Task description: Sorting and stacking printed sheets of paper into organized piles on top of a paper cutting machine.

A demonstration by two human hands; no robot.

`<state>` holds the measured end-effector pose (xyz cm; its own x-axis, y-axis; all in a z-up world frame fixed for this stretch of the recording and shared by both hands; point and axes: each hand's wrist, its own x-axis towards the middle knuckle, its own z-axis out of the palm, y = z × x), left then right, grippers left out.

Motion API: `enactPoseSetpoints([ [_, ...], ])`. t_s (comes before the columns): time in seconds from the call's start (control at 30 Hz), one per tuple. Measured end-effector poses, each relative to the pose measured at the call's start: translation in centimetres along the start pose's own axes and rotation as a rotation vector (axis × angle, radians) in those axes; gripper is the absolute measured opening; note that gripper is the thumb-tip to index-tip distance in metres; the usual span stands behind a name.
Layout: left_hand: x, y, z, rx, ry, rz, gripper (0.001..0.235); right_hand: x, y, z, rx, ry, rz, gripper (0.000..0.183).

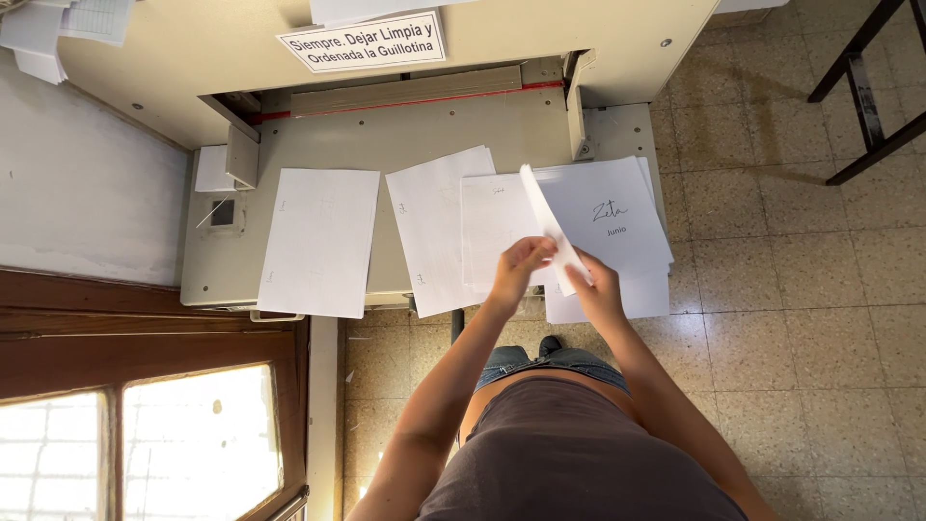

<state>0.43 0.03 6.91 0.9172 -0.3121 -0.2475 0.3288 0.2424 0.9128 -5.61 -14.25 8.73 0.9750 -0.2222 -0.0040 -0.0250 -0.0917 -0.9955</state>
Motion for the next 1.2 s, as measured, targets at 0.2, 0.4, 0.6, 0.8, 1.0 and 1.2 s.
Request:
enactPoseSetpoints([
  [0.2, 0.8, -4.7, -6.6, 0.721, 0.639, 0.051, 0.031, -0.3, -1.1, 0.5, -0.122, 0.133, -0.001, 0.032],
  [0.4, 1.1, -3.6, -7.2, 0.436, 0.657, -0.076, 0.044, -0.6, -1.1, 1.7, -0.091, 0.148, 0.064, 0.033],
  [0.6, 1.4, -4.5, -7.7, 0.436, 0.682, -0.016, 0.042, -0.5, -0.3, 2.4, -0.084, 0.144, 0.116, 0.034],
  [0.8, 1.3, -3.2, -7.6, 0.048, 0.601, -0.134, 0.055, -0.2, 0.6, 2.9, -0.070, 0.165, 0.167, 0.036],
  [1.0, 1.0, -2.9, -6.7, 0.185, 0.384, -0.090, 0.025, -0.4, -1.2, 4.2, -0.054, 0.130, 0.104, 0.034],
  [1.2, -0.6, 0.3, -2.7, 0.353, 0.157, 0.053, 0.021, -1.1, -1.7, 5.4, -0.104, 0.077, 0.005, 0.044],
])
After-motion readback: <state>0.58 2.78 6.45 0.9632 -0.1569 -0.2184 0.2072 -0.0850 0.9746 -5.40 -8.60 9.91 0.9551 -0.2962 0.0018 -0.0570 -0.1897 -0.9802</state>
